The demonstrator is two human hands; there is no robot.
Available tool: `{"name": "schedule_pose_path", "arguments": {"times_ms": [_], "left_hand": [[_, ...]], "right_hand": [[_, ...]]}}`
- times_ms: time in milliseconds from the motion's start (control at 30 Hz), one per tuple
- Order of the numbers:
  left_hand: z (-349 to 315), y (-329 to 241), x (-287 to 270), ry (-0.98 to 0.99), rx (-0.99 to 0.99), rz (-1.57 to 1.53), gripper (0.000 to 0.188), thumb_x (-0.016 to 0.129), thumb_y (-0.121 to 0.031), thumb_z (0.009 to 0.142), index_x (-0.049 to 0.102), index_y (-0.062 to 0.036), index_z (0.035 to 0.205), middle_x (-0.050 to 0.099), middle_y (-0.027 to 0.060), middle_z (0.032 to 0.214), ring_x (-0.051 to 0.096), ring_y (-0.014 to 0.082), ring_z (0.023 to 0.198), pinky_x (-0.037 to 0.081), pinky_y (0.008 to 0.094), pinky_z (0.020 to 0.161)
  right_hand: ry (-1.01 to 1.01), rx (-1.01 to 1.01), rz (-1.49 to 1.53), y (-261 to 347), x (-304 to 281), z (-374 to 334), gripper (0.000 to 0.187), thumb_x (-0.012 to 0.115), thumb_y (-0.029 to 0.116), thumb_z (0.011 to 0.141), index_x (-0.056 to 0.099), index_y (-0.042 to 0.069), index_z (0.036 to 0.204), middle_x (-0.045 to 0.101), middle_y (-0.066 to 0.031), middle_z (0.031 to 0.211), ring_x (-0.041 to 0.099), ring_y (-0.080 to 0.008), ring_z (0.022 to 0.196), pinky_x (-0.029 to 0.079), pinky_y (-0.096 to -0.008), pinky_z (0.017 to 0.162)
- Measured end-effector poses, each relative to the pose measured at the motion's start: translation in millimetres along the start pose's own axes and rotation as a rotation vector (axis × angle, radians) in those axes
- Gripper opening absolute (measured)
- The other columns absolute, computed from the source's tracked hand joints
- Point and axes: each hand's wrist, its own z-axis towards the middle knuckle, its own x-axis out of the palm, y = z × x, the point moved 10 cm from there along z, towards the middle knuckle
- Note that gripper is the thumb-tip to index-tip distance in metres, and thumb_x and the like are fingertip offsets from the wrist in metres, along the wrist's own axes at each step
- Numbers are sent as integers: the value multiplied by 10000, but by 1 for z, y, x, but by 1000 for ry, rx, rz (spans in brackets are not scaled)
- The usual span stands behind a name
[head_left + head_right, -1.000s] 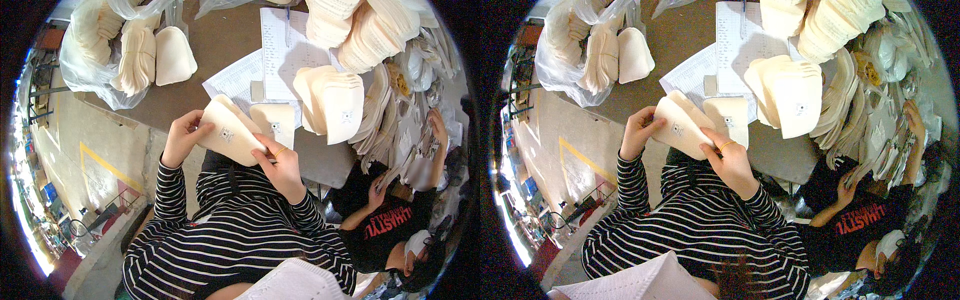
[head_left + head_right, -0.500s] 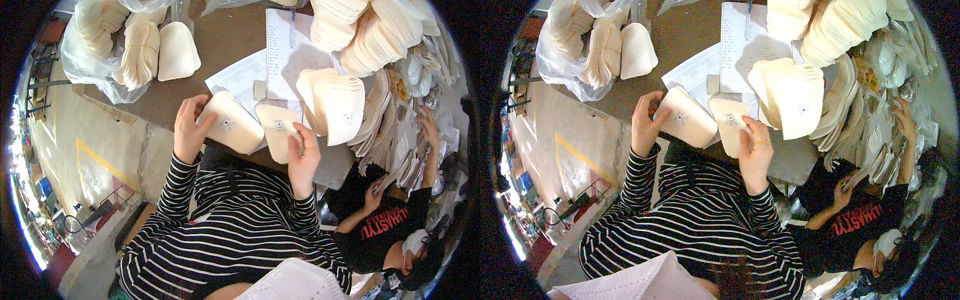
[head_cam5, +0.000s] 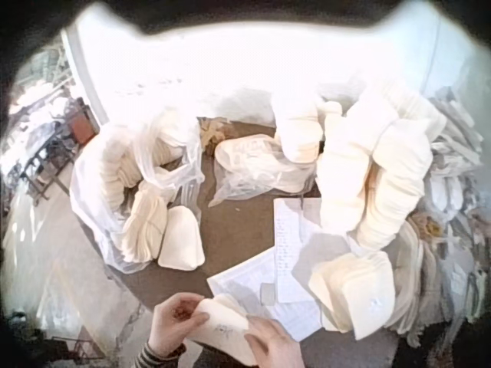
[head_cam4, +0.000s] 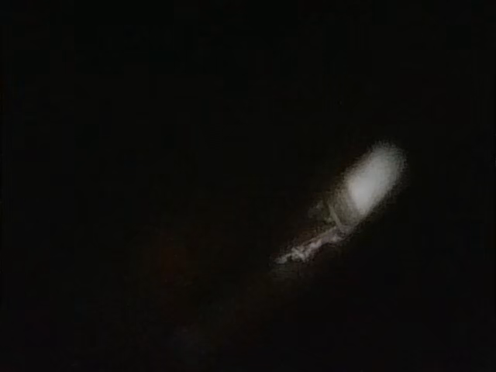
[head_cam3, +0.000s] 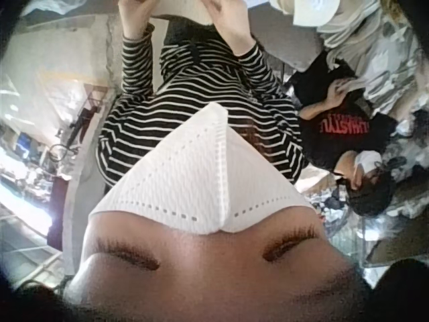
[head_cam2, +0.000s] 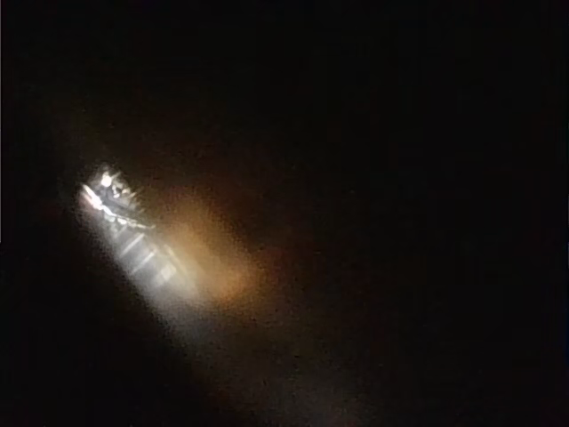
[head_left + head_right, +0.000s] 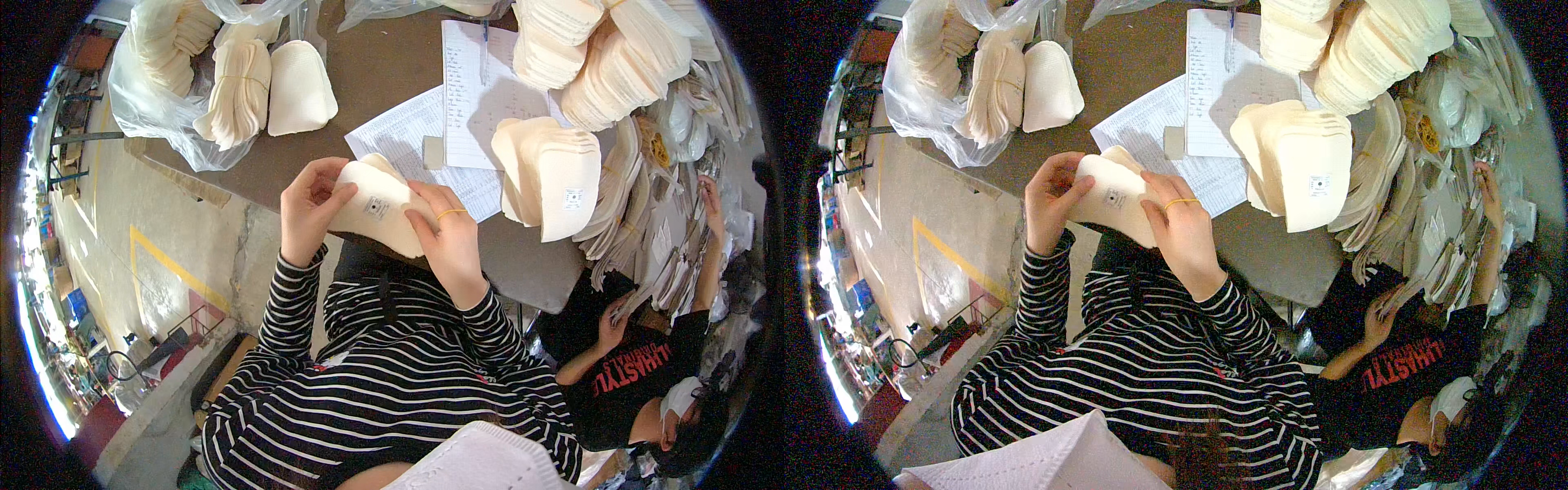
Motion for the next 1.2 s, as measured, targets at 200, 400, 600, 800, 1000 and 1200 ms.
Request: {"name": "schedule_pose_path", "arguments": {"times_ms": [200, 400, 600, 800, 1000, 1200], "left_hand": [[13, -10, 12, 41, 235, 495, 626, 811, -172, 768, 548, -21, 1316, 588, 159, 1200, 592, 294, 1051, 503, 374, 921], [11, -7, 24, 233, 166, 399, 633, 821, -165, 742, 553, -16, 1297, 595, 153, 1164, 575, 291, 1023, 478, 383, 933], [13, 6, 32, 326, 134, 475, 610, 798, -133, 703, 570, 0, 1253, 596, 161, 1144, 572, 321, 1029, 460, 387, 951], [2, -27, 37, 384, 330, 285, 650, 754, -19, 696, 498, -23, 1293, 597, 129, 1184, 570, 283, 1086, 447, 387, 982], [-13, -41, 61, 361, 321, -38, 557, 690, 75, 733, 514, -55, 1245, 543, 87, 1145, 542, 203, 1084, 428, 329, 968], [-7, -22, 98, 344, 551, 105, 507, 648, 106, 739, 539, -56, 1207, 540, 133, 1150, 534, 319, 1091, 378, 398, 1031]], "right_hand": [[19, -18, -357, -12, 12, -4, 633, 759, 147, 793, 529, 24, 1370, 557, -190, 1291, 518, -390, 1152, 434, -450, 1003], [83, 31, -337, -11, 15, -9, 789, 814, 210, 730, 473, -8, 1408, 548, -217, 1278, 497, -392, 1117, 423, -464, 1001], [190, 88, -333, -20, 29, -16, 706, 813, 196, 718, 530, -23, 1326, 582, -212, 1155, 508, -399, 1063, 424, -454, 978], [245, 103, -58, -7, 15, -16, 453, 756, 89, 759, 637, 31, 1193, 628, -161, 1076, 633, -338, 966, 510, -401, 866], [50, -103, -147, 26, -51, -8, 414, 684, -48, 751, 652, 47, 1153, 653, -150, 1111, 637, -344, 1051, 507, -399, 896], [-83, -168, -178, -12, -57, -10, 568, 613, -130, 760, 525, 8, 1303, 587, -166, 1226, 589, -332, 1141, 449, -386, 1023]]}}
